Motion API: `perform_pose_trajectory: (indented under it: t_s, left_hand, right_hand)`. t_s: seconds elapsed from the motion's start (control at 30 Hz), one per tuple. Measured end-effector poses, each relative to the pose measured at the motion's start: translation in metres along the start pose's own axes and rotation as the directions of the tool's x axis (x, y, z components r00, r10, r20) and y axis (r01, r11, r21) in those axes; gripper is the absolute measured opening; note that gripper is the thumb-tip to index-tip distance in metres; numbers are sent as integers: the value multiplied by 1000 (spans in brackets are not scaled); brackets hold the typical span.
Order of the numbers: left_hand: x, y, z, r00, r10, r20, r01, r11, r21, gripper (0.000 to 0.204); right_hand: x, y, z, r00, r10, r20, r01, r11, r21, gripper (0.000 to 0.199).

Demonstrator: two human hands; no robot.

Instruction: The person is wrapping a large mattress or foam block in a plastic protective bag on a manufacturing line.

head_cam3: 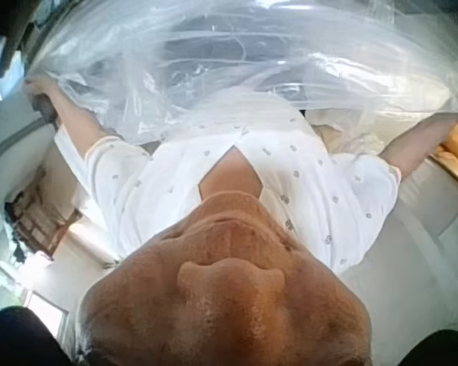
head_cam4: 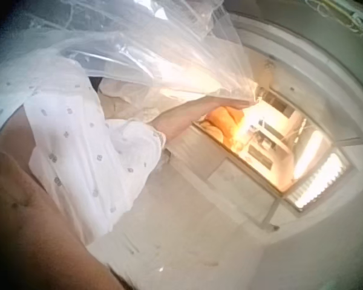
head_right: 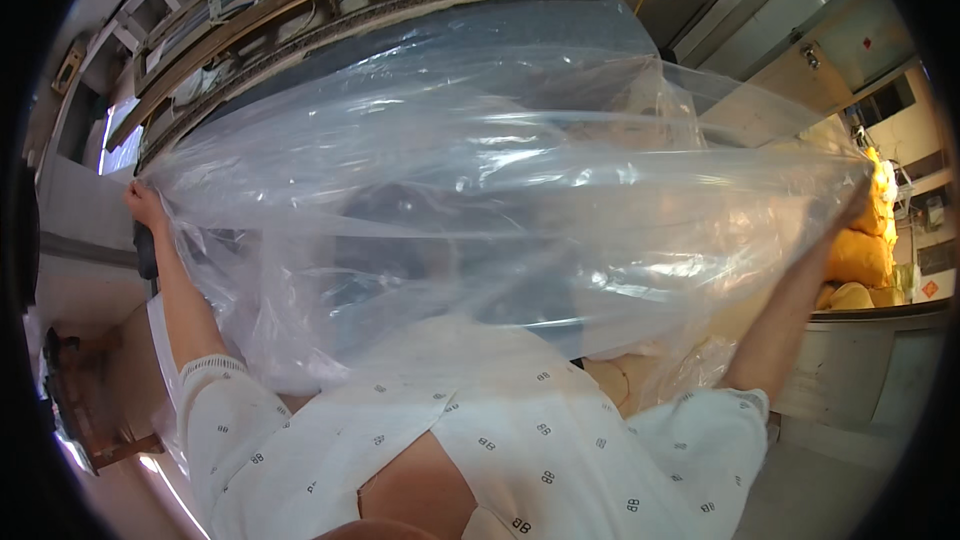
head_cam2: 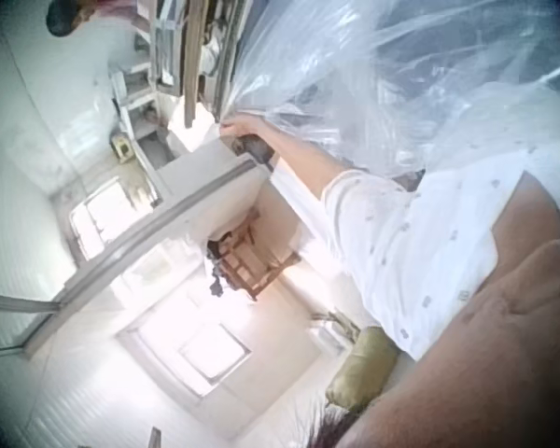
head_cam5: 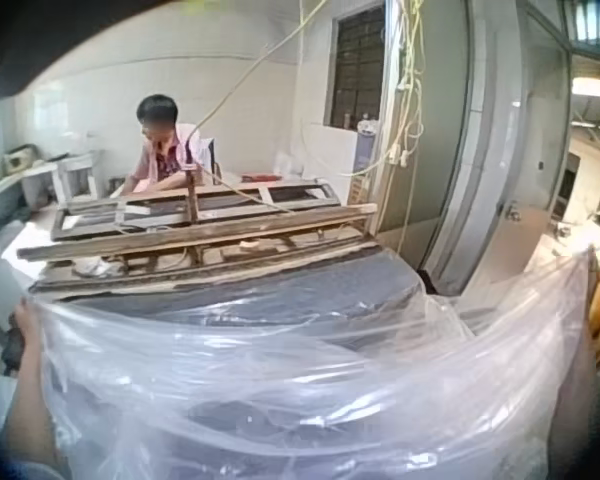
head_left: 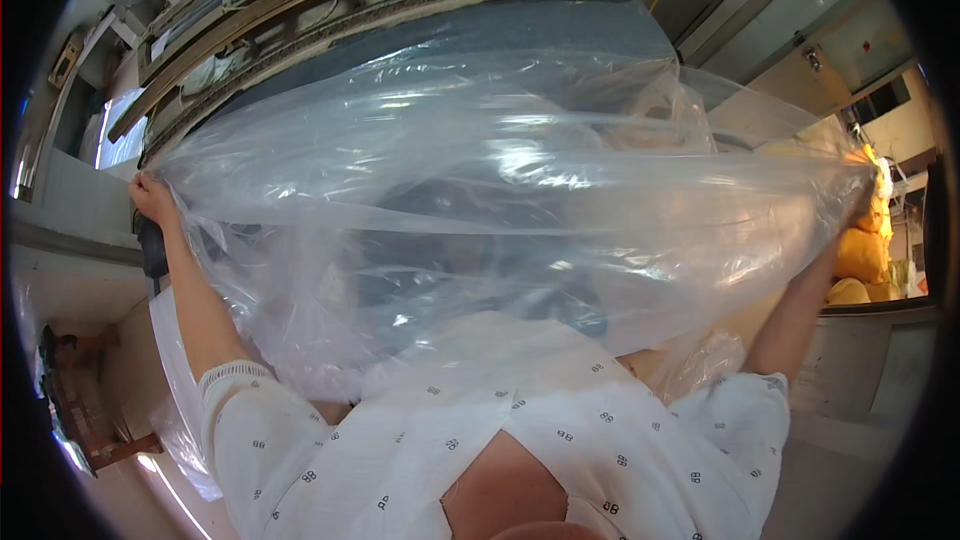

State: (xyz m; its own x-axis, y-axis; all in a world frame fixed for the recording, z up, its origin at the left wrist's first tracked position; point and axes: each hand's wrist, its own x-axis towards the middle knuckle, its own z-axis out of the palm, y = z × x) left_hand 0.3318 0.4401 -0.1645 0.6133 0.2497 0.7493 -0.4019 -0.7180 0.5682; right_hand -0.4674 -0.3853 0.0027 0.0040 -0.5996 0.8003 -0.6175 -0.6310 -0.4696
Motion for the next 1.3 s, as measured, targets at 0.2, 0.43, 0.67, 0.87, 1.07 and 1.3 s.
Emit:
perform_pose_trajectory:
  t_s: [0.2, 0.43, 0.67, 0.87, 1.07, 1.3]
  left_hand:
    - [-57, 132, 4, 919, 134, 371, -69, 980, -185, 22]
    - [-1, -11, -99, 978, 126, 164, -190, 866, 463, 29]
    - [5, -18, -146, 917, 111, 384, -295, 835, 464, 25]
    - [15, -49, -119, 925, 2, 380, -228, 803, 551, 24]
    - [26, -61, -140, 951, 91, 294, -239, 819, 521, 26]
    - [35, -36, -253, 793, -575, 202, 605, 781, -153, 39]
  right_hand:
    - [211, -83, -58, 663, -595, 454, 668, 195, -719, 30]
    - [-95, -291, 159, 265, -863, 430, 870, 407, 279, 39]
    - [-131, -223, 237, 502, -475, 723, 506, 839, 200, 39]
    - [-103, -236, 279, 690, -636, 346, 685, 728, -28, 30]
    - [-92, -230, 338, 572, -388, 722, -3, 880, 475, 15]
    - [-105, -246, 360, 477, -406, 780, 90, 905, 416, 20]
